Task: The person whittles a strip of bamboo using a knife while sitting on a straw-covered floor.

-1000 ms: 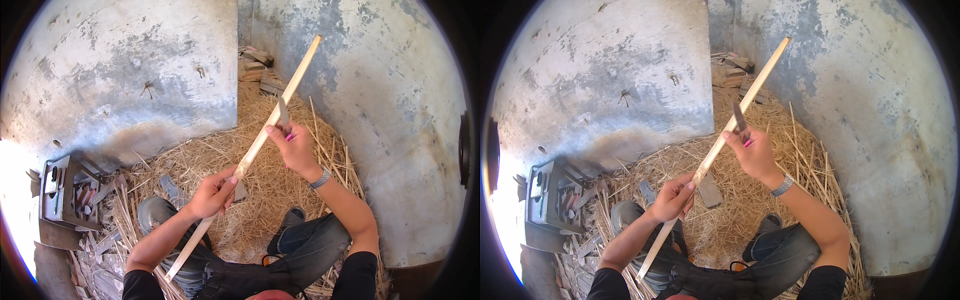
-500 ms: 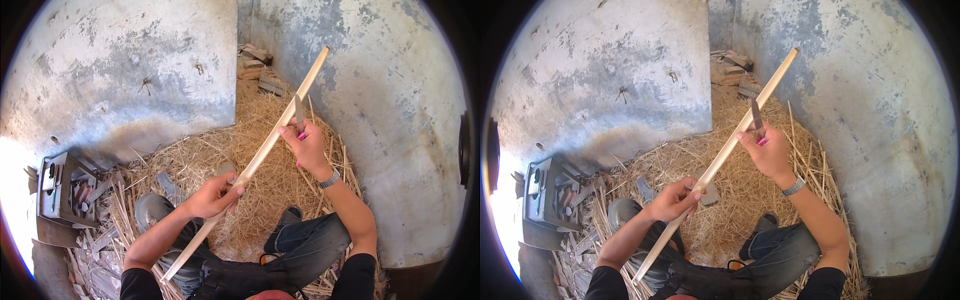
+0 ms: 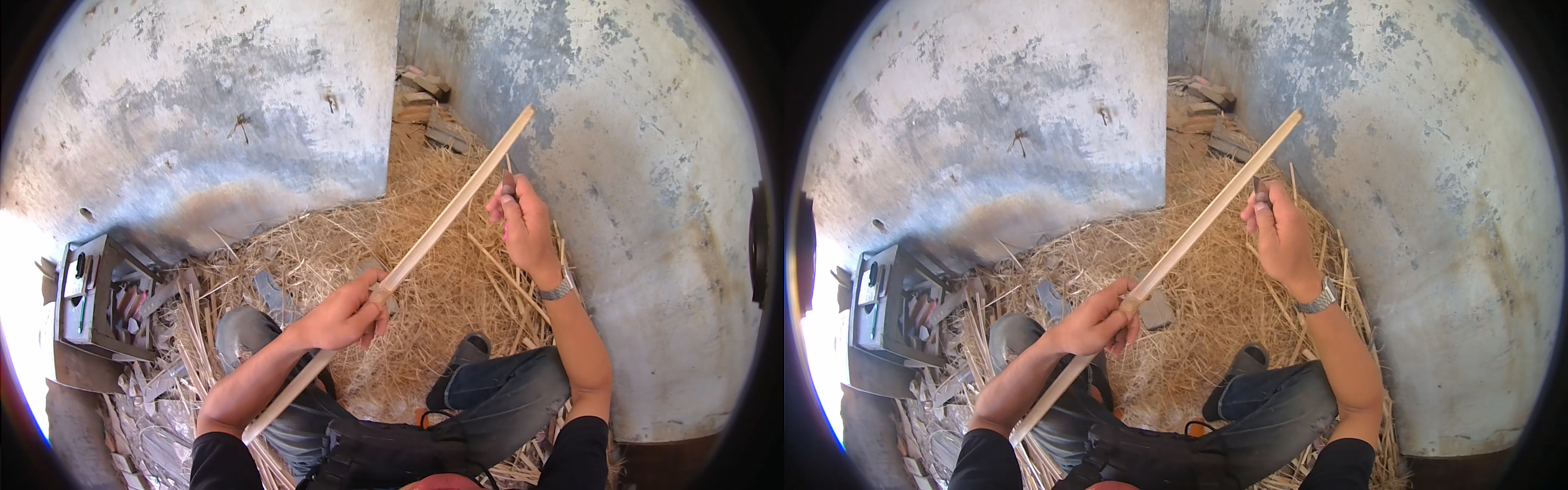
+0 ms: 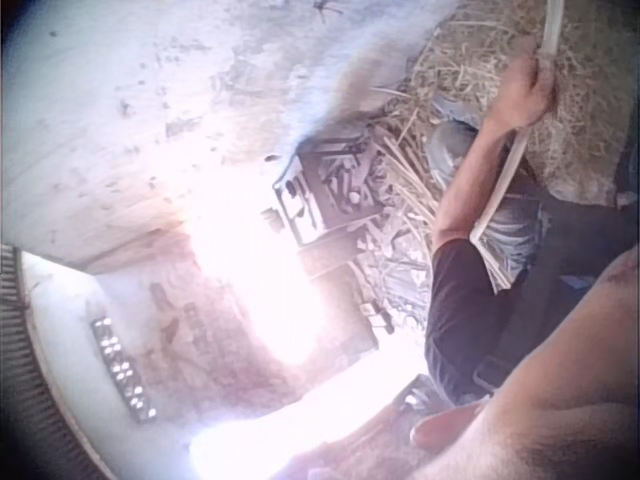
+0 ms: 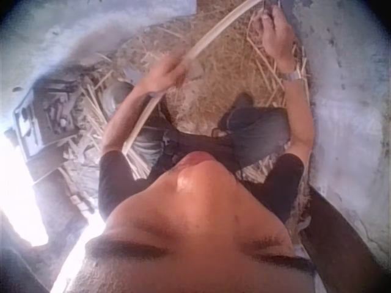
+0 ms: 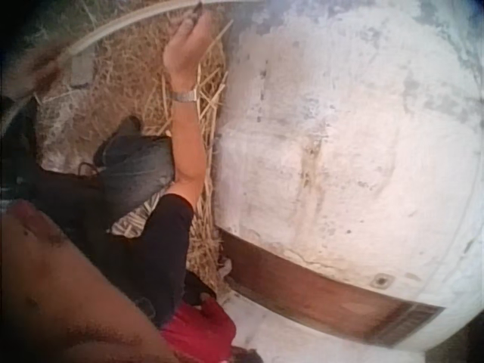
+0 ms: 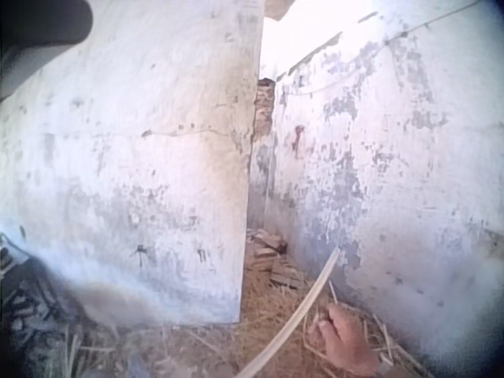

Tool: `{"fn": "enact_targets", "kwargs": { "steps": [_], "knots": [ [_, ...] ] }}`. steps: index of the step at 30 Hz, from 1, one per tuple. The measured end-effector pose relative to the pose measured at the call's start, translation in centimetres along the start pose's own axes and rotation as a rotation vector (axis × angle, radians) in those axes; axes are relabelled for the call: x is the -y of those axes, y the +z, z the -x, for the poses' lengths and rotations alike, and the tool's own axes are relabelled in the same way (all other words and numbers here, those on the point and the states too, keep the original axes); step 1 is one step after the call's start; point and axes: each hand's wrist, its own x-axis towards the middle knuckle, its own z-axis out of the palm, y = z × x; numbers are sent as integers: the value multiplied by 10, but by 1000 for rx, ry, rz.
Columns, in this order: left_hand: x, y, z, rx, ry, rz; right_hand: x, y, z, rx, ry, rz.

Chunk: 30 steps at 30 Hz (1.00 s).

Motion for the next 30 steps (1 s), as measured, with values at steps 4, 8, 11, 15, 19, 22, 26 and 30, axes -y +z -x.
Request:
{"fn": "enact_targets", "kwargs": {
  "steps": [4,8,11,15,19,22,26,30],
  "knots": [
    [-3,0,1,24,13,-4,6,-5,-3,118,94,214],
    [-5,3,0,-9,11,-40,6,-9,-4,136,74,447],
    [-6,3,0,-13,17,-69,2,-7,-1,136,145,351],
    [-6,5,0,-34,28,-148,-1,-4,0,110,202,203],
    [-4,8,0,-50,37,-171,-5,-7,-3,143,65,419],
    [-2,10,0,-84,60,-176,-6,2,-1,111,46,506],
    [5,9,-1,-104,85,-198,-12,15,10,91,21,495],
    [7,11,-1,-121,57,-200,-19,21,17,170,32,522]
  ]
}}
